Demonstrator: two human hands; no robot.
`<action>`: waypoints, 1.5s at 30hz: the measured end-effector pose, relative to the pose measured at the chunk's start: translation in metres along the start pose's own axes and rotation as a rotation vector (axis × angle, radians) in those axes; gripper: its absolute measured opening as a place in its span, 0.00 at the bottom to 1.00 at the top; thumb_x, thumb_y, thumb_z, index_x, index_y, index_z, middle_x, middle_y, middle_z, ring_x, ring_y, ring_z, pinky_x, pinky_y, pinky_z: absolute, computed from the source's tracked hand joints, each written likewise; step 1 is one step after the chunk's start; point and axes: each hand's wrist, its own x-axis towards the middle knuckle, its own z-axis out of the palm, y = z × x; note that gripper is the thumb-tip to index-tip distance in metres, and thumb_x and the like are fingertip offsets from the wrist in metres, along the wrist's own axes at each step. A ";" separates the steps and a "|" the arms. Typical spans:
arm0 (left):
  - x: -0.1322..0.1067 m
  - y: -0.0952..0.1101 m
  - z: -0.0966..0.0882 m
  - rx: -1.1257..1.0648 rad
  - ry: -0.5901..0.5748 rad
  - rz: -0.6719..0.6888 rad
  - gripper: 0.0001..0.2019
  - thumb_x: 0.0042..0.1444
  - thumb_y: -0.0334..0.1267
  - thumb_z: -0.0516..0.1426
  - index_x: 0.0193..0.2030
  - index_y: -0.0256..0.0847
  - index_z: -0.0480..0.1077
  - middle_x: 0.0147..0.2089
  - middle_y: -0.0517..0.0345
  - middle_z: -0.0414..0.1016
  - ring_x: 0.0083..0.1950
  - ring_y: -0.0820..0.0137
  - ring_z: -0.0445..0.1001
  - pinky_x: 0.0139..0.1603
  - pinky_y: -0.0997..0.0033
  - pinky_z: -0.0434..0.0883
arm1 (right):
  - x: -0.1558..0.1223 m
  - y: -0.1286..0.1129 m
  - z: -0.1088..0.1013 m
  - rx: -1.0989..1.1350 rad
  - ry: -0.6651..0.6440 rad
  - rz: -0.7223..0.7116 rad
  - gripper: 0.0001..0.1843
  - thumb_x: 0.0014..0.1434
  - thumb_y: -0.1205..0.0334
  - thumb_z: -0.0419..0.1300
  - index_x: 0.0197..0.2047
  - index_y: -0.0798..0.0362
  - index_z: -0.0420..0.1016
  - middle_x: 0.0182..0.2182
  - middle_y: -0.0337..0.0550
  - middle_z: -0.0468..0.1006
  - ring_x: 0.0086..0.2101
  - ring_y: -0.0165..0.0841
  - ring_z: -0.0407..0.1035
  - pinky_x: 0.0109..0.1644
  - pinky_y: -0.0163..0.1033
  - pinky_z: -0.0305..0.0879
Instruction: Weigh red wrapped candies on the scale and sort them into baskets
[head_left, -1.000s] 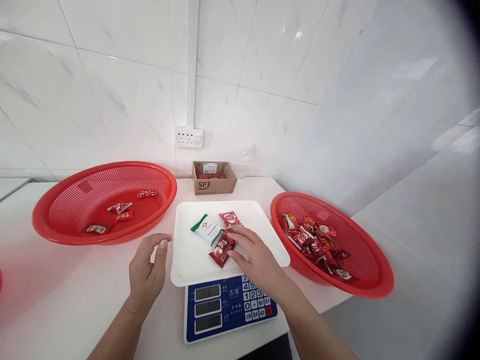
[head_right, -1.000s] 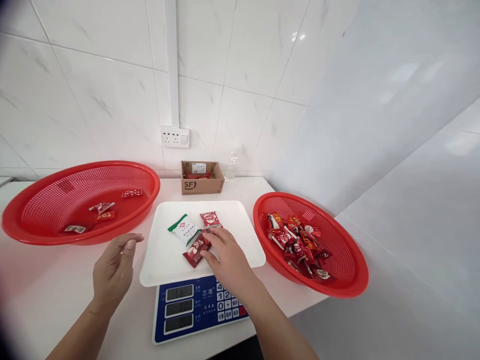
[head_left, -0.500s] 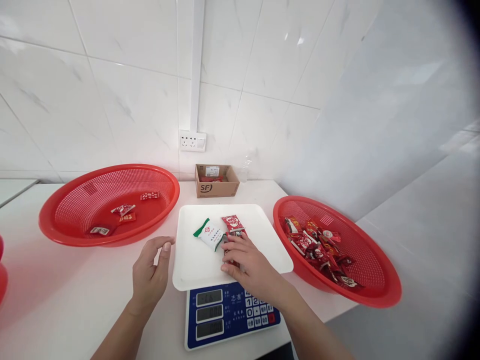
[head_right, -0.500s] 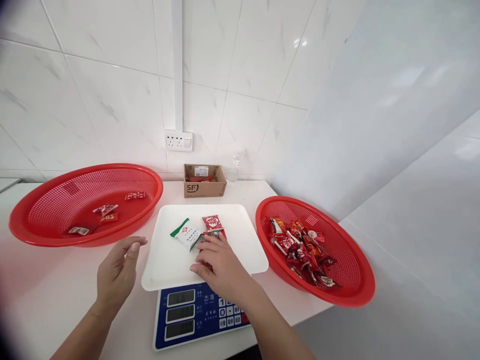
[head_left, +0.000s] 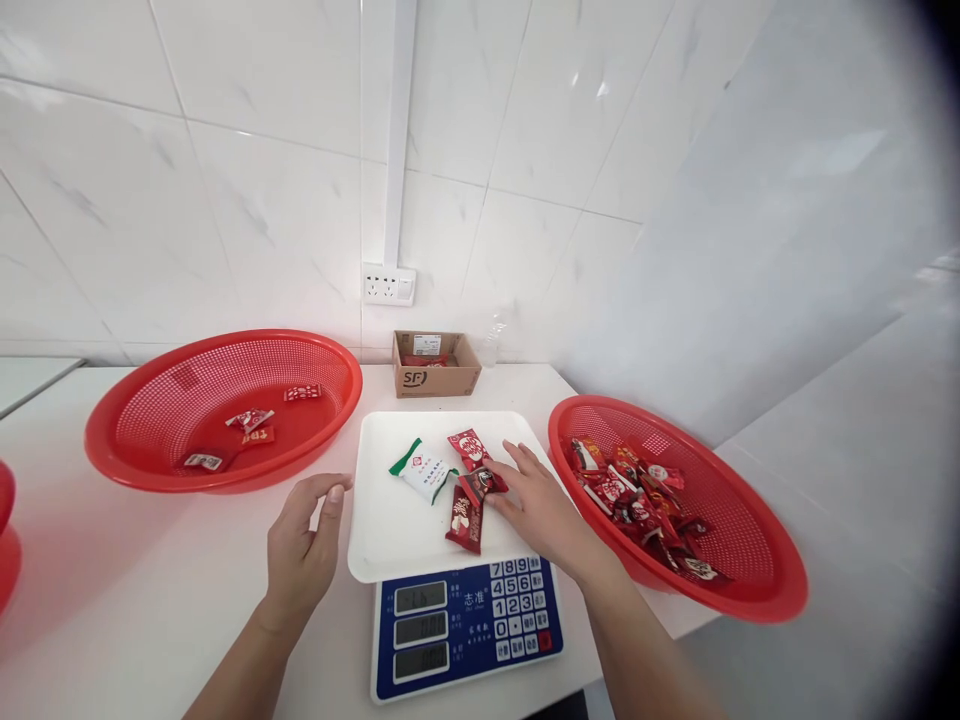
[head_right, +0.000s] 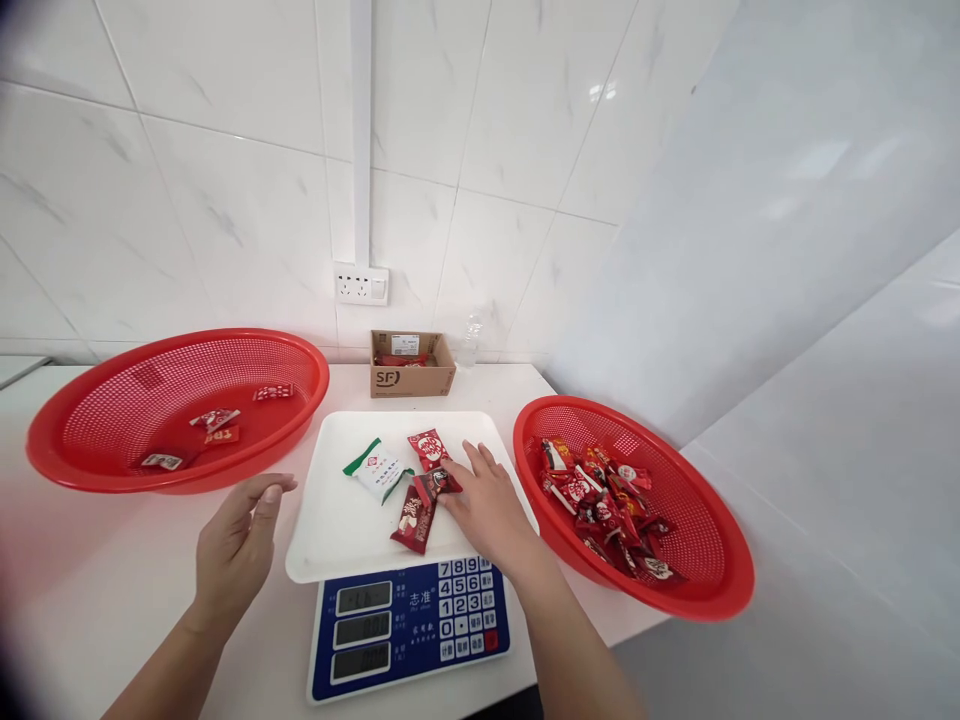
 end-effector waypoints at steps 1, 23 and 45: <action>0.000 0.000 0.000 0.001 0.000 -0.001 0.11 0.60 0.40 0.49 0.38 0.40 0.70 0.36 0.54 0.76 0.40 0.68 0.74 0.39 0.71 0.72 | -0.002 0.001 0.000 -0.002 0.008 0.010 0.24 0.59 0.55 0.52 0.59 0.48 0.65 0.65 0.47 0.51 0.64 0.44 0.40 0.64 0.51 0.44; 0.001 0.003 0.000 0.012 -0.008 -0.017 0.12 0.60 0.41 0.49 0.38 0.40 0.70 0.36 0.54 0.76 0.39 0.67 0.74 0.39 0.70 0.72 | -0.005 -0.022 -0.010 0.021 -0.177 -0.133 0.32 0.58 0.44 0.51 0.65 0.37 0.50 0.68 0.35 0.34 0.65 0.40 0.24 0.66 0.52 0.33; 0.001 0.003 -0.002 -0.002 0.002 -0.018 0.11 0.60 0.41 0.49 0.38 0.40 0.70 0.36 0.54 0.76 0.39 0.67 0.75 0.39 0.69 0.73 | 0.006 -0.029 -0.005 0.051 -0.140 -0.174 0.33 0.61 0.40 0.42 0.66 0.41 0.50 0.68 0.39 0.38 0.65 0.41 0.29 0.65 0.56 0.35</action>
